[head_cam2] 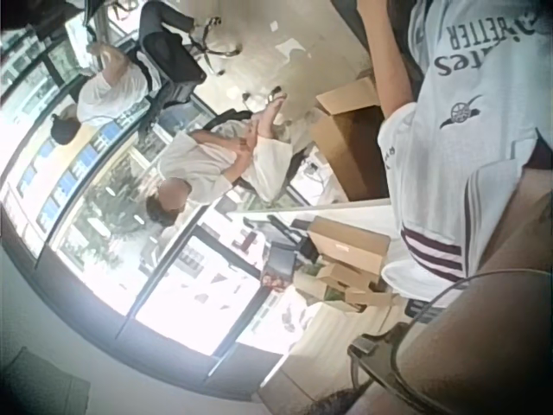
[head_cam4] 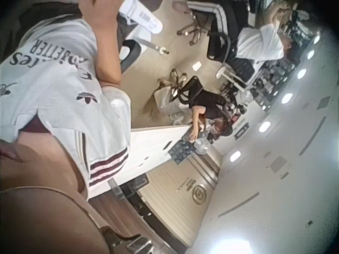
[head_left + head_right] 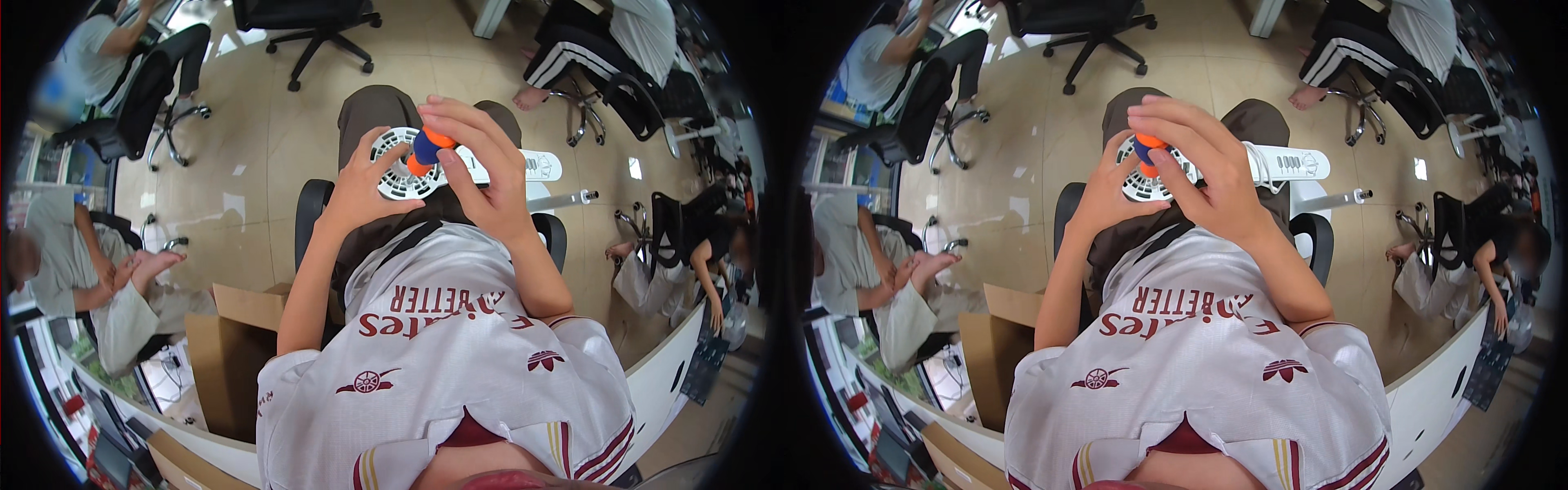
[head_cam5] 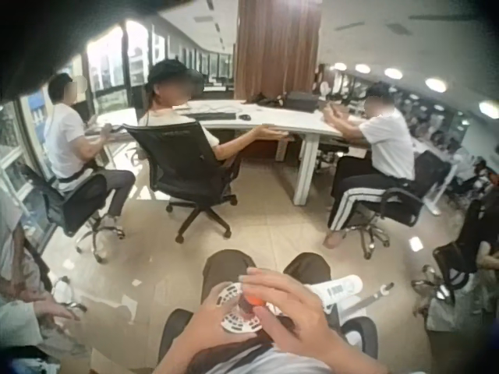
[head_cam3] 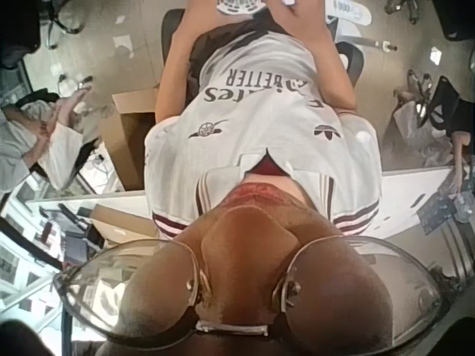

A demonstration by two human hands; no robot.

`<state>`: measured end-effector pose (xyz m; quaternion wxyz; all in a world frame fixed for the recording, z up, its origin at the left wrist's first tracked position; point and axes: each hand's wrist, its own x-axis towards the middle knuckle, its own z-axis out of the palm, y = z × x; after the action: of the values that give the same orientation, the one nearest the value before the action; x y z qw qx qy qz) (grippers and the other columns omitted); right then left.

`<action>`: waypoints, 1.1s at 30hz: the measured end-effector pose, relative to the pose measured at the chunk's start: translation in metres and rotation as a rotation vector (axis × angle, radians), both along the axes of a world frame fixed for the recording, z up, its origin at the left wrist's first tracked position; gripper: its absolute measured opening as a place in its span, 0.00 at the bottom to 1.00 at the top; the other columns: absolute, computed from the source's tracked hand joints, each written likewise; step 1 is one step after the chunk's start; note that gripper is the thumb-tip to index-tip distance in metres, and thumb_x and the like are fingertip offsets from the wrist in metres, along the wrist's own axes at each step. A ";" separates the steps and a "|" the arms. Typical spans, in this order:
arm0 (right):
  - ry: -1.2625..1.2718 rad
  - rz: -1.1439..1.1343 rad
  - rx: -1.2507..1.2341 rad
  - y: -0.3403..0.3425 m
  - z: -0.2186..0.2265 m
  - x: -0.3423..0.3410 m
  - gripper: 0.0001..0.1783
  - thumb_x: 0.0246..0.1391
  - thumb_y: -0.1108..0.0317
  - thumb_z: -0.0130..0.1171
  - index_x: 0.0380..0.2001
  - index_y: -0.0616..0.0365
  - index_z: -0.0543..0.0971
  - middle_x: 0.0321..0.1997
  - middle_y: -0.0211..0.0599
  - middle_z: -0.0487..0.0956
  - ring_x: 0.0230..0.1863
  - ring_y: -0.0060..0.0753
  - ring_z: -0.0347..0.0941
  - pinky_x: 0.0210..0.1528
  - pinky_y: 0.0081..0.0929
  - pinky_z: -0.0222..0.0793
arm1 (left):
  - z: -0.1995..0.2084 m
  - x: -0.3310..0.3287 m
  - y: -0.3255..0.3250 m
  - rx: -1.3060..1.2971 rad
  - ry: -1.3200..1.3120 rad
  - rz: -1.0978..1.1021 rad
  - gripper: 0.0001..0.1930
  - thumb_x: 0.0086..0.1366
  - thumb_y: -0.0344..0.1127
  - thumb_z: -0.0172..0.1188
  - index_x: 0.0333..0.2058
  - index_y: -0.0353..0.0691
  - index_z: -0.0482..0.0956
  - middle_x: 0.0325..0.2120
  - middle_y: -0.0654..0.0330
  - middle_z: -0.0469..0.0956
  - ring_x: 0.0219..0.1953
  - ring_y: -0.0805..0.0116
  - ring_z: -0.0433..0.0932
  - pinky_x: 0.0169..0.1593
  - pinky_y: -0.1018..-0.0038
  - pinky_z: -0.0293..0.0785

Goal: Assembling the grill and motor components of an electric fan using a screwdriver.

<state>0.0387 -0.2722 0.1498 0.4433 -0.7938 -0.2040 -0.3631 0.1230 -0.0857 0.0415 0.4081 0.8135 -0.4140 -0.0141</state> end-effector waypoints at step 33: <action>0.021 -0.230 0.195 -0.023 -0.013 -0.010 0.23 0.47 0.61 0.74 0.43 0.54 0.75 0.42 0.40 0.74 0.43 0.46 0.74 0.46 0.39 0.70 | -0.006 0.023 -0.044 0.106 0.102 -0.257 0.37 0.45 0.45 0.83 0.51 0.32 0.79 0.51 0.44 0.78 0.56 0.46 0.76 0.58 0.57 0.70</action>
<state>0.0290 -0.2956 0.1369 0.4758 -0.7688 -0.0707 -0.4214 0.1460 -0.1300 0.0351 0.3798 0.7724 -0.4924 -0.1293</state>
